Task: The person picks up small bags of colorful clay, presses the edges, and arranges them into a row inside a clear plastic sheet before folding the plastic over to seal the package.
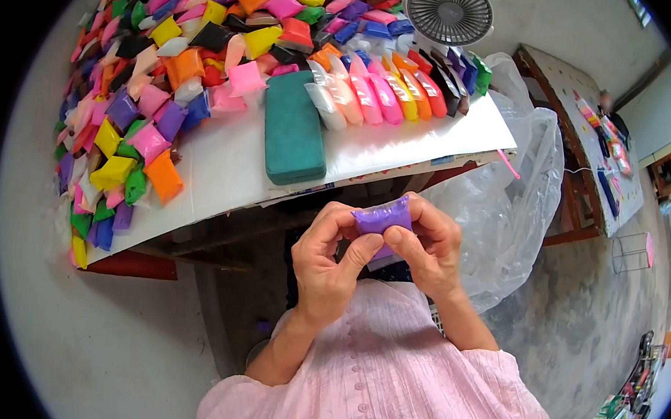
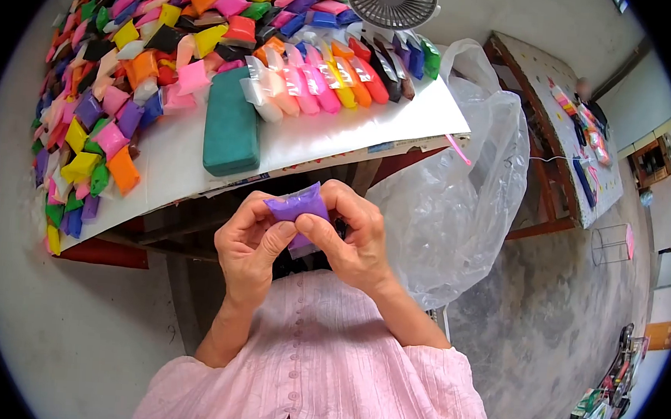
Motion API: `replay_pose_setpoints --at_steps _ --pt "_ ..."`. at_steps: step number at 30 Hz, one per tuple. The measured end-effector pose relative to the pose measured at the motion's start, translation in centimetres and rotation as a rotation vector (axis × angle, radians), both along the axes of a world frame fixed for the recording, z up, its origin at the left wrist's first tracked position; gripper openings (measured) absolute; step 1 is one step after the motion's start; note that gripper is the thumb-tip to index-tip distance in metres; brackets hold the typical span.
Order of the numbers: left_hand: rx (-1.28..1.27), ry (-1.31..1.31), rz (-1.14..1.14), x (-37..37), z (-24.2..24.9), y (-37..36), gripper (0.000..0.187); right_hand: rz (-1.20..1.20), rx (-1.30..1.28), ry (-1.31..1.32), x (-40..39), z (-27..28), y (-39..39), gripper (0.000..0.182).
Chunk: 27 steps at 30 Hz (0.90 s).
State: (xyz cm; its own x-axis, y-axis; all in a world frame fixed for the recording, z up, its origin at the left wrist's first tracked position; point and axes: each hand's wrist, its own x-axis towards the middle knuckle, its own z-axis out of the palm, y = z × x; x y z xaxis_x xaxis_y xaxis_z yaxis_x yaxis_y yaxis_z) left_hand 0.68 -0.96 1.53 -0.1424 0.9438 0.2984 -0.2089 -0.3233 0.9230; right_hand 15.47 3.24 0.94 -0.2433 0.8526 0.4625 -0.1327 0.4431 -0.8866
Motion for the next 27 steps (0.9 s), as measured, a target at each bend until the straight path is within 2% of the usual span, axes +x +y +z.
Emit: replay_pose_setpoints --at_steps 11,26,27 --pt "0.076 0.014 0.093 0.7 -0.1 -0.2 0.009 -0.115 -0.041 0.100 -1.3 0.3 -1.5 0.015" --pt "0.124 0.009 0.114 0.8 -0.3 -0.2 0.006 -0.148 0.145 0.083 -1.7 0.0 -1.2 0.009" --pt "0.126 0.024 0.105 0.7 -0.5 -0.1 0.006 -0.148 0.094 0.072 -1.7 0.0 -1.1 0.010"
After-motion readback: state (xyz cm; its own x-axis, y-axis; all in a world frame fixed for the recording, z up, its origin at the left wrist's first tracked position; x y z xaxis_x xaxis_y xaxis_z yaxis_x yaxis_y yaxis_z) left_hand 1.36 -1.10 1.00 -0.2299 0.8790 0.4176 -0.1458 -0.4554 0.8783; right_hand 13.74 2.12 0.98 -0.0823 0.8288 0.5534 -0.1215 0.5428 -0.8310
